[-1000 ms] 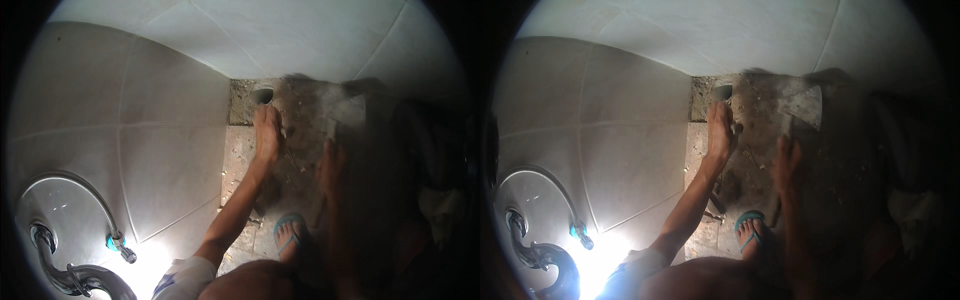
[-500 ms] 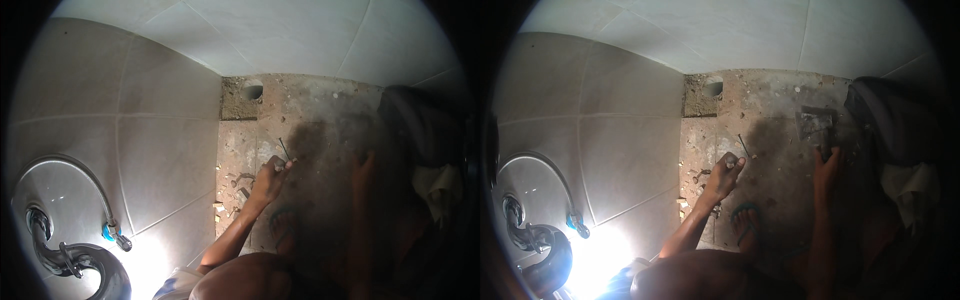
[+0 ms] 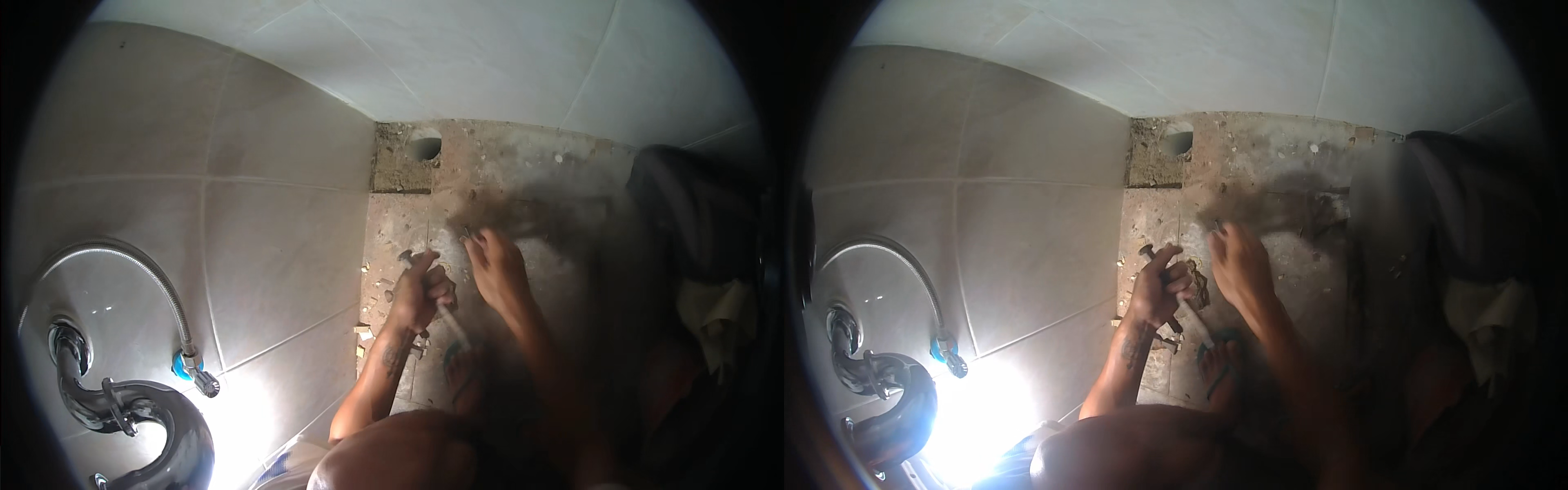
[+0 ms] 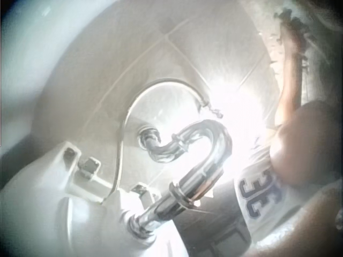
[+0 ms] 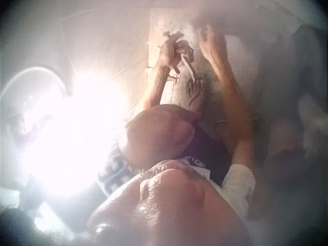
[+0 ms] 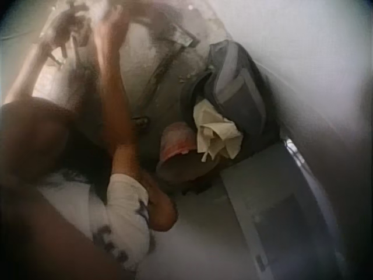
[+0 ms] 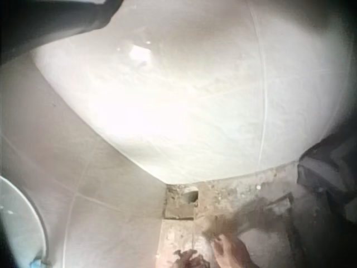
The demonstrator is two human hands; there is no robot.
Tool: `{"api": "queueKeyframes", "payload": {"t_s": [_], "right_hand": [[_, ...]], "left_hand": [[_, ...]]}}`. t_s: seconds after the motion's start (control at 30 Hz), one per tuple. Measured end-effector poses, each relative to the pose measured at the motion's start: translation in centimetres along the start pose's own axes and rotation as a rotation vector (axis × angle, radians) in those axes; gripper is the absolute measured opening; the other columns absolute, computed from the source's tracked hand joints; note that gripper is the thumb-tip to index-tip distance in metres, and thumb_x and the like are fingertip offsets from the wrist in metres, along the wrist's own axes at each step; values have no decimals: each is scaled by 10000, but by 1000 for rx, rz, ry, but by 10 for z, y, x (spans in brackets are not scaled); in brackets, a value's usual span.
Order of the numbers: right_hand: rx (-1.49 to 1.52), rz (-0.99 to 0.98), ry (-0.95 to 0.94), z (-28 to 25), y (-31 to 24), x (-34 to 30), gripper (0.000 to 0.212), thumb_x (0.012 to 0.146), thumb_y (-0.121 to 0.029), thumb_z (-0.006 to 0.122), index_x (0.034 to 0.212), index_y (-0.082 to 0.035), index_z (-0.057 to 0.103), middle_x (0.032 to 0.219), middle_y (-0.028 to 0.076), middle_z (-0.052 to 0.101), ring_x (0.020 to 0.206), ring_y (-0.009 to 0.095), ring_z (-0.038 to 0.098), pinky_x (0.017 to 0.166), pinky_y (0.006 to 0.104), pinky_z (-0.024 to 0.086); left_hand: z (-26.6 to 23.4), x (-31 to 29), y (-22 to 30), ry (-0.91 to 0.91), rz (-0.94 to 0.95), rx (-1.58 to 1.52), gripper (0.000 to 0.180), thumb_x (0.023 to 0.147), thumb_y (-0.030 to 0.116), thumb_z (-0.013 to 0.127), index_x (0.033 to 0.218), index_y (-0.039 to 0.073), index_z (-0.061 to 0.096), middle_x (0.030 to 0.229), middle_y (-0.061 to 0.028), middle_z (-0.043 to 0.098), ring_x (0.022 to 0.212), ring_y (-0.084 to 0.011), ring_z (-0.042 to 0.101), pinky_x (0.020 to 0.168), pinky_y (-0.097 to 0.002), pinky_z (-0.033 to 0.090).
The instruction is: The person uses a trowel and a chisel to remove material from a floor corner near a drain and picks up debris by hand.
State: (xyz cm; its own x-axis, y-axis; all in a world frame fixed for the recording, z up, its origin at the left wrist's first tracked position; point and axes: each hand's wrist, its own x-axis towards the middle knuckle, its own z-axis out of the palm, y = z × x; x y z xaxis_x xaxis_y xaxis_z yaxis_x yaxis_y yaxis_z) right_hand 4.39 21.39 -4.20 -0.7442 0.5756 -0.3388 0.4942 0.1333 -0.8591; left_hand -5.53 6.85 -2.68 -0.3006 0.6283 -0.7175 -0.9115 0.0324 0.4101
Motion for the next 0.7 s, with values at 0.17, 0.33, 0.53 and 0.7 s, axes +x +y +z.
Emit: {"api": "queueKeyframes", "payload": {"t_s": [0.17,0.33,0.53,0.7], "right_hand": [[-115,-313,43,61,-43,150,353,848,23,533,1200,35,539,1191,226,556,1134,348,549,964,414,464],[-338,-543,221,102,-34,241,283,819,0,546,1086,87,586,1067,205,582,1039,337,571,878,432,486],[-477,-499,279,136,-36,242,288,837,-32,541,1098,65,613,993,181,574,955,313,577,815,424,494],[-267,-581,213,126,-17,262,305,852,-63,538,1133,31,614,1022,176,586,963,312,582,814,437,490]], "left_hand": [[6,-50,10,319,-110,808,238,967,297,516,1102,101,498,705,29,459,570,-64,409,476,-241,323],[19,-48,-11,155,-381,1112,335,935,338,602,1097,64,498,760,-28,547,629,-89,476,533,-244,388],[-18,-52,-50,-46,-211,655,323,964,334,579,1122,65,495,828,-71,629,704,-118,573,613,-275,455],[-23,-41,-57,-5,-169,941,315,962,319,589,1125,68,490,816,-80,644,720,-132,615,612,-280,470]]}}
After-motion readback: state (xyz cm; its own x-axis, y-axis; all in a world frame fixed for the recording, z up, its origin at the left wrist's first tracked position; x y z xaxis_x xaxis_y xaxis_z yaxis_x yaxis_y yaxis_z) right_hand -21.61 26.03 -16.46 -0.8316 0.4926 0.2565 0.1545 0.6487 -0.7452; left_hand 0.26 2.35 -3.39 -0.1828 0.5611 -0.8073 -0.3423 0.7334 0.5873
